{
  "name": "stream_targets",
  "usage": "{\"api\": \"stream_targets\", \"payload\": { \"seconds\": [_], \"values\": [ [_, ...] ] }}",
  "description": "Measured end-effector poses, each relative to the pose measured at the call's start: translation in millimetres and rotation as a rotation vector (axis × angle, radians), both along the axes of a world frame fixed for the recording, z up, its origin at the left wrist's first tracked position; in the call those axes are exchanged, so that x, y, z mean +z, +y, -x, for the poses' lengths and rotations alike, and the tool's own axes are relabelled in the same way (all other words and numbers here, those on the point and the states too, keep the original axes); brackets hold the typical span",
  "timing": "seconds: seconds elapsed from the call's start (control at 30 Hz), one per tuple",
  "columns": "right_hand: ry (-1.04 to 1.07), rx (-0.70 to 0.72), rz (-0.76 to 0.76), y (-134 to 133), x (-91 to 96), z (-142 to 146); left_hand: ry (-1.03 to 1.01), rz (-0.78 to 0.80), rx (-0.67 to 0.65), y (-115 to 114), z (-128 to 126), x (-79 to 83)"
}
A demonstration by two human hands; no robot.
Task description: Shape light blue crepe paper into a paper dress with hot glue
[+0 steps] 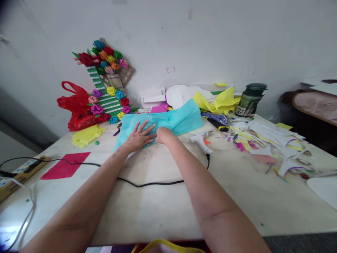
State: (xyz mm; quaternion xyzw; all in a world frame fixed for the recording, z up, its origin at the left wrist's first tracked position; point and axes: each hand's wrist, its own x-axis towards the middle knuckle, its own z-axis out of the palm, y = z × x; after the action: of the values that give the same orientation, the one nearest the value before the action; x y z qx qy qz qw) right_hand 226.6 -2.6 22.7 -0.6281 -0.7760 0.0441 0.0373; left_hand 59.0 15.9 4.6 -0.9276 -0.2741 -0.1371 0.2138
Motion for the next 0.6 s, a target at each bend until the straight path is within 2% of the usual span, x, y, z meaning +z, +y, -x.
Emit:
{"api": "stream_targets", "payload": {
  "seconds": [0.47, 0.53, 0.6],
  "values": [
    [-0.023, -0.025, 0.032, -2, 1.4, 2, 0.012, 0.019, -0.008, -8, 1, 0.9],
    [-0.016, -0.029, 0.040, -4, 3.0, 1, -0.029, 0.009, 0.027, -6, 5, 3.3],
    [-0.012, -0.022, 0.040, -5, 4.1, 0, -0.127, -0.029, 0.129, -3, 14, 7.1]
  ]
}}
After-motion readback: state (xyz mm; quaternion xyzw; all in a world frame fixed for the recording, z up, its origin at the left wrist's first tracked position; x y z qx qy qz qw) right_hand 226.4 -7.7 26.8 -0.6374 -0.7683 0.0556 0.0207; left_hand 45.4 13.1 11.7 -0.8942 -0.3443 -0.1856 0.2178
